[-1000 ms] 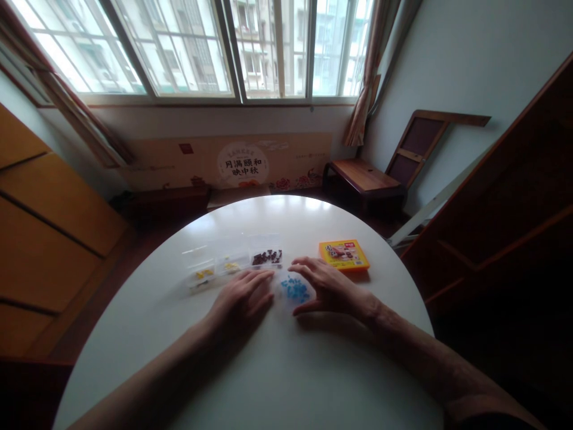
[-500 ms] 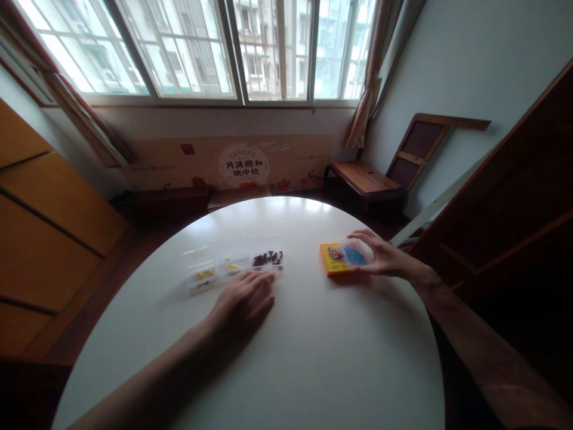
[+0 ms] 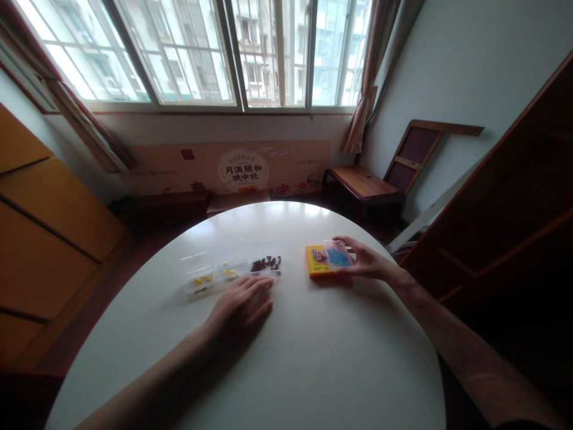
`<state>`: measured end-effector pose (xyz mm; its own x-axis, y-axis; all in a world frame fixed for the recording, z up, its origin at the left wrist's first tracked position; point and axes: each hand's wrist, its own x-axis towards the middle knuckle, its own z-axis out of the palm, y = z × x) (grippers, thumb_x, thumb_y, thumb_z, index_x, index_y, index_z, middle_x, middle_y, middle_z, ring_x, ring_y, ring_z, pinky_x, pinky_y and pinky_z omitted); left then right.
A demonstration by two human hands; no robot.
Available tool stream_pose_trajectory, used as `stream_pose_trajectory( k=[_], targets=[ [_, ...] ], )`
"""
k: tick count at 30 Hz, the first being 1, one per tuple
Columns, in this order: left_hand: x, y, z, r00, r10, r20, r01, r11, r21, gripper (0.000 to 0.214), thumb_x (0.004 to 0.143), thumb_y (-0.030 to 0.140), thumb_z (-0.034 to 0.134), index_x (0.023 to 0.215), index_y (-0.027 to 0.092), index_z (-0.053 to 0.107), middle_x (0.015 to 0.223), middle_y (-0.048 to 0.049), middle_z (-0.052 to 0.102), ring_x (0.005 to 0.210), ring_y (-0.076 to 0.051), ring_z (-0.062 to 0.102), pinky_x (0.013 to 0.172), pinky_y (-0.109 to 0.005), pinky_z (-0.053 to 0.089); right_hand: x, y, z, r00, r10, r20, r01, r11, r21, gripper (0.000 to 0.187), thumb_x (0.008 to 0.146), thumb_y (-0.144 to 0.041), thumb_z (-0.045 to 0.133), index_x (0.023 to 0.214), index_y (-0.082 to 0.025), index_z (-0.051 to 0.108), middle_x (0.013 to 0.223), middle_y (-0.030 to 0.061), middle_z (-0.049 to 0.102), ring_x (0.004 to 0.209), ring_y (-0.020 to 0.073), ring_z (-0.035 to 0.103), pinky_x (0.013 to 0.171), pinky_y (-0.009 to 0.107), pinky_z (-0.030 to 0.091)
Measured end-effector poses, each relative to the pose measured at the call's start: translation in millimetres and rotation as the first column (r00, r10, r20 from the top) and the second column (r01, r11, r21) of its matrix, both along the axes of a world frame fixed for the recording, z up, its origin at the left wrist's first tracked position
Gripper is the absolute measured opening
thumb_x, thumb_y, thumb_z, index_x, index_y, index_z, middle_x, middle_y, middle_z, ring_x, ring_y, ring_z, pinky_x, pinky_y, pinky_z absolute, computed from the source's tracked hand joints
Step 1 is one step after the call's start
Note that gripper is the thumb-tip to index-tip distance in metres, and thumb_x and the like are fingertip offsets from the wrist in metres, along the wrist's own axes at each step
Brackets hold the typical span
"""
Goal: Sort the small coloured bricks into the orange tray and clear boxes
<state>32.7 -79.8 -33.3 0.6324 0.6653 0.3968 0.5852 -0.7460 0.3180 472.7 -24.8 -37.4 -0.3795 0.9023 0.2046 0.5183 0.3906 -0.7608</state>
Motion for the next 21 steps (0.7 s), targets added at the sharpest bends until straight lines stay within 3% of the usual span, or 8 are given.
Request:
stream_pose_trajectory(
  k=[7,13,21],
  targets=[
    [-1,-1,0.2,1.000,-0.009,0.010,0.009,1.000,-0.001,0.043,0.102,0.035,0.068,0.143,0.026,0.065,0.138,-0.0109,0.076,0.123,-0.032,0.070,0.107,-0.054,0.061,-12,17,12.2,0.994,0.098,0.046,-0.098,0.995,-0.005,0.099,0.074,-0.061,0.097,0.156,-0.023,0.055,0.158,0.0182,0.059,0.143,0.0404,0.063,0.125,0.058,0.050],
    [0,-1,3.1,1.000,-0.009,-0.002,0.009,1.000,-0.011,0.040,0.103,0.037,0.067,0.140,0.024,0.066,0.138,-0.0116,0.076,0.124,-0.033,0.070,0.107,-0.054,0.061,0,11,14.7,0.996,0.083,0.036,-0.080,0.994,-0.072,0.103,0.072,-0.058,0.100,0.155,-0.023,0.051,0.153,0.0181,0.062,0.138,0.0397,0.066,0.118,0.055,0.057],
    [-1,1,-0.8,1.000,-0.008,0.004,0.008,1.000,-0.008,0.041,0.103,0.036,0.067,0.142,0.026,0.066,0.138,-0.0114,0.075,0.125,-0.033,0.069,0.108,-0.054,0.061,2,14,11.0,0.995,0.071,0.073,-0.071,0.997,-0.010,0.103,0.075,-0.061,0.097,0.160,-0.027,0.050,0.160,0.0151,0.058,0.140,0.0397,0.065,0.122,0.055,0.053]
  ],
)
